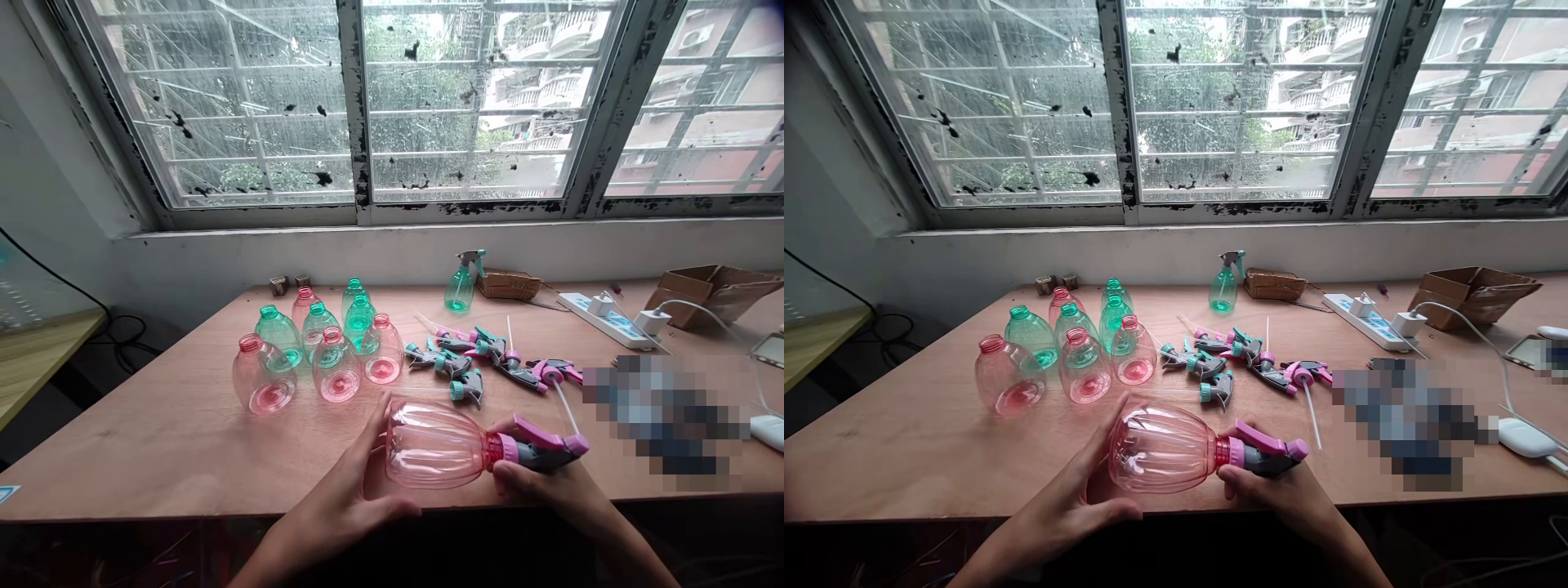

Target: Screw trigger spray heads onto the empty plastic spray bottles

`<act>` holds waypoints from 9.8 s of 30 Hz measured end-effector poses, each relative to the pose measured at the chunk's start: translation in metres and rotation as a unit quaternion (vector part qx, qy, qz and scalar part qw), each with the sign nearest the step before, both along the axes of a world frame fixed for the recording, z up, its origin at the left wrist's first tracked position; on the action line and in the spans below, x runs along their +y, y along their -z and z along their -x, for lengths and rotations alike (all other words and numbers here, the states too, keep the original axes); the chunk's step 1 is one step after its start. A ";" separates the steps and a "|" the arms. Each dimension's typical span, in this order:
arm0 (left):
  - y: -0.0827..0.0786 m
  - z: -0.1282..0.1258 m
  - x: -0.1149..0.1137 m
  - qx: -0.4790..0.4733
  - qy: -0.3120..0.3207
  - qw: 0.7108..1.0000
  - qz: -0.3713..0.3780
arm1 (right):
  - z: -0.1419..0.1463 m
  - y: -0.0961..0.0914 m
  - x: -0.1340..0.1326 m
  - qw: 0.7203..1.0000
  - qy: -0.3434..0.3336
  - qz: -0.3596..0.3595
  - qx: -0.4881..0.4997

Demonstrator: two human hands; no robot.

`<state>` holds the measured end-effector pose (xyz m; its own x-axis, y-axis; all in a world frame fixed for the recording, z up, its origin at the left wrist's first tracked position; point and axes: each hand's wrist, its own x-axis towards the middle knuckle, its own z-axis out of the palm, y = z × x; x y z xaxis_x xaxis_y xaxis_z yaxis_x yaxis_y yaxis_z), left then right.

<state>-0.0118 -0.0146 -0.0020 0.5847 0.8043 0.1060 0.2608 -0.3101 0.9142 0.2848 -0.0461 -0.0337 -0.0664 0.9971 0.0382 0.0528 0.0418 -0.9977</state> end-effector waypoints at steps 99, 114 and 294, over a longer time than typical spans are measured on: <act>-0.002 0.002 0.001 -0.005 0.019 0.999 0.035 | -0.001 -0.007 -0.001 0.998 -0.025 0.004 -0.063; -0.002 0.003 0.001 -0.014 0.049 0.999 0.016 | 0.000 -0.007 -0.001 0.998 -0.030 0.015 -0.044; 0.002 0.002 0.000 0.002 0.024 1.000 0.006 | -0.001 -0.008 -0.002 0.997 -0.024 0.002 -0.078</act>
<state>-0.0137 -0.0141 -0.0045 0.6228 0.7766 0.0952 0.2488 -0.3120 0.9169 0.2860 -0.0477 -0.0260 -0.1194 0.9927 0.0188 0.2051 0.0432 -0.9778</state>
